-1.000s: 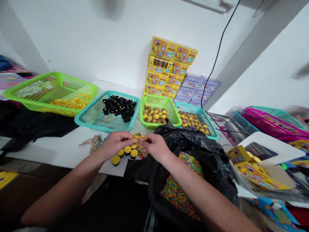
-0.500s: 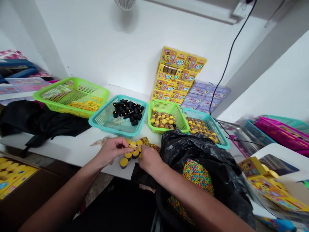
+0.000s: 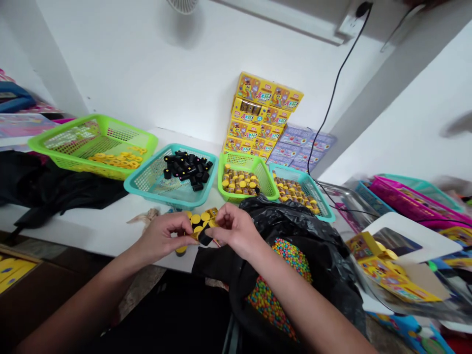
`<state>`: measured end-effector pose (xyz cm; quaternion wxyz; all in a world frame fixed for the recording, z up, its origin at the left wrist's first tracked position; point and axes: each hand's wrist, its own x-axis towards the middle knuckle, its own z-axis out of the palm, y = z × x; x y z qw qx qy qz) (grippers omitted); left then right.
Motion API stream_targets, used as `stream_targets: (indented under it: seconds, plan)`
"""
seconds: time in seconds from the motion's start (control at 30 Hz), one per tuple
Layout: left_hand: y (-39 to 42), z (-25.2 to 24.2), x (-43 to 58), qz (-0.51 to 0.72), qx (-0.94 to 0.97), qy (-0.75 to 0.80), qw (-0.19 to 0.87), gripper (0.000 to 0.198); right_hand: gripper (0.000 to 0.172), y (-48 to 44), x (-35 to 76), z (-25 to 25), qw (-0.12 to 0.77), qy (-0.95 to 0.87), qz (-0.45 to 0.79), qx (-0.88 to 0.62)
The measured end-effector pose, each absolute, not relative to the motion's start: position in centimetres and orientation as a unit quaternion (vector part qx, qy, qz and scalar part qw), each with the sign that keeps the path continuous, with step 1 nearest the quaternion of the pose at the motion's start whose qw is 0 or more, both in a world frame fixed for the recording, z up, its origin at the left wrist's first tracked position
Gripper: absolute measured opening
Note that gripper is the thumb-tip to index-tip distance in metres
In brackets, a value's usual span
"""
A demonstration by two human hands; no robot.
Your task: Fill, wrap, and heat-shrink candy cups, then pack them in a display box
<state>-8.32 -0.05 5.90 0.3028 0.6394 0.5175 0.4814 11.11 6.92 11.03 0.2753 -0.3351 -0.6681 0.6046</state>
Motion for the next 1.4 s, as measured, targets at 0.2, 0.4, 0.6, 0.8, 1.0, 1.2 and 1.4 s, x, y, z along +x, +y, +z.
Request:
stream_targets:
  seconds: [0.2,0.4,0.6,0.8,1.0,1.2,1.4]
  plan:
    - [0.1,5.7,-7.8,0.503,0.628,0.477,0.354,0.020,0.037,6.6,11.3,10.9,0.290,-0.662,0.599,-0.344]
    - [0.3,5.2,-7.0,0.509,0.570,0.463,0.450,0.023,0.038,6.1,11.2,10.8,0.325,-0.678,0.564,-0.342]
    - [0.7,4.3,-6.4,0.519,0.489,0.444,0.542,0.031,0.034,6.0,11.0,10.5,0.355,-0.675,0.542,-0.353]
    - [0.9,4.4,-5.7,0.519,0.478,0.395,0.588,0.021,0.028,5.9,11.4,10.4,0.362,-0.719,0.474,-0.356]
    - [1.0,3.8,-3.9,0.534,0.314,0.325,0.715,0.038,0.032,5.7,11.7,10.4,0.364,-0.673,0.524,-0.374]
    - [0.9,3.8,-3.5,0.525,0.349,0.360,0.688,0.040,0.031,6.0,12.2,10.1,0.371,-0.667,0.511,-0.396]
    - [0.9,3.8,-3.8,0.537,0.369,0.358,0.669,0.031,0.030,5.4,12.3,10.1,0.376,-0.681,0.489,-0.395]
